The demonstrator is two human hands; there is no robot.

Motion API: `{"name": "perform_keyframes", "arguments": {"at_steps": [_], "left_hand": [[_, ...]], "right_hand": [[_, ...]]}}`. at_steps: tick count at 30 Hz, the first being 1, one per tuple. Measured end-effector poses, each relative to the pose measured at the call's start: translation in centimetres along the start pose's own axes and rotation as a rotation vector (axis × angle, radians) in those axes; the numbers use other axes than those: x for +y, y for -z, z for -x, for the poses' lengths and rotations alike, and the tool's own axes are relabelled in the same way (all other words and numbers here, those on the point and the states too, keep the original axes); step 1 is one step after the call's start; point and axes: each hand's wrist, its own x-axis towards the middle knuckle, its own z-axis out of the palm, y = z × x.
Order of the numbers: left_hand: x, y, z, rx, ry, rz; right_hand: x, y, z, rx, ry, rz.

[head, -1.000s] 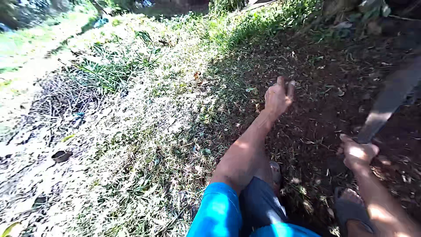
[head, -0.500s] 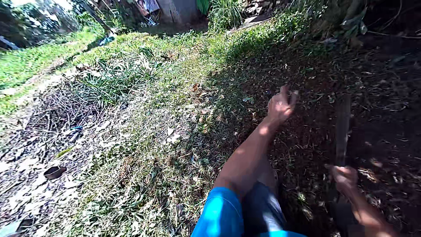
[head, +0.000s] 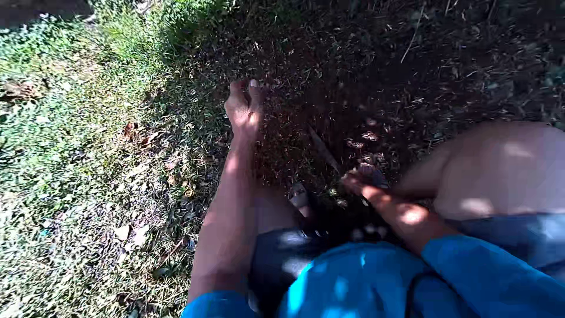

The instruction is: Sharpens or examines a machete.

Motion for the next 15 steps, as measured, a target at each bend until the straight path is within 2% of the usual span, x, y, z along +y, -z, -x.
{"name": "perform_keyframes", "arguments": {"at_steps": [2, 6, 9, 12, 13, 15], "left_hand": [[-0.3, -0.2, 0.0, 0.001, 0.027, 0.005], [-0.6, 0.3, -0.2, 0.053, 0.035, 0.005], [-1.1, 0.9, 0.0, 0.098, 0.004, 0.007], [-1.0, 1.4, 0.2, 0.127, -0.007, 0.049], [-0.9, 1.5, 0.2, 0.132, -0.008, 0.058], [-0.7, 1.4, 0.2, 0.134, -0.012, 0.053]], "right_hand": [[0.2, 1.0, -0.1, 0.046, 0.138, -0.069], [-5.0, 3.5, -3.1, 0.329, 0.088, -0.215], [-9.8, 6.0, -2.3, 0.476, 0.264, -0.592], [-12.9, 7.3, -1.2, 0.503, 0.457, -0.993], [-13.0, 7.1, -1.4, 0.507, 0.458, -1.053], [-11.0, 5.2, -2.7, 0.481, 0.342, -1.015]]}}
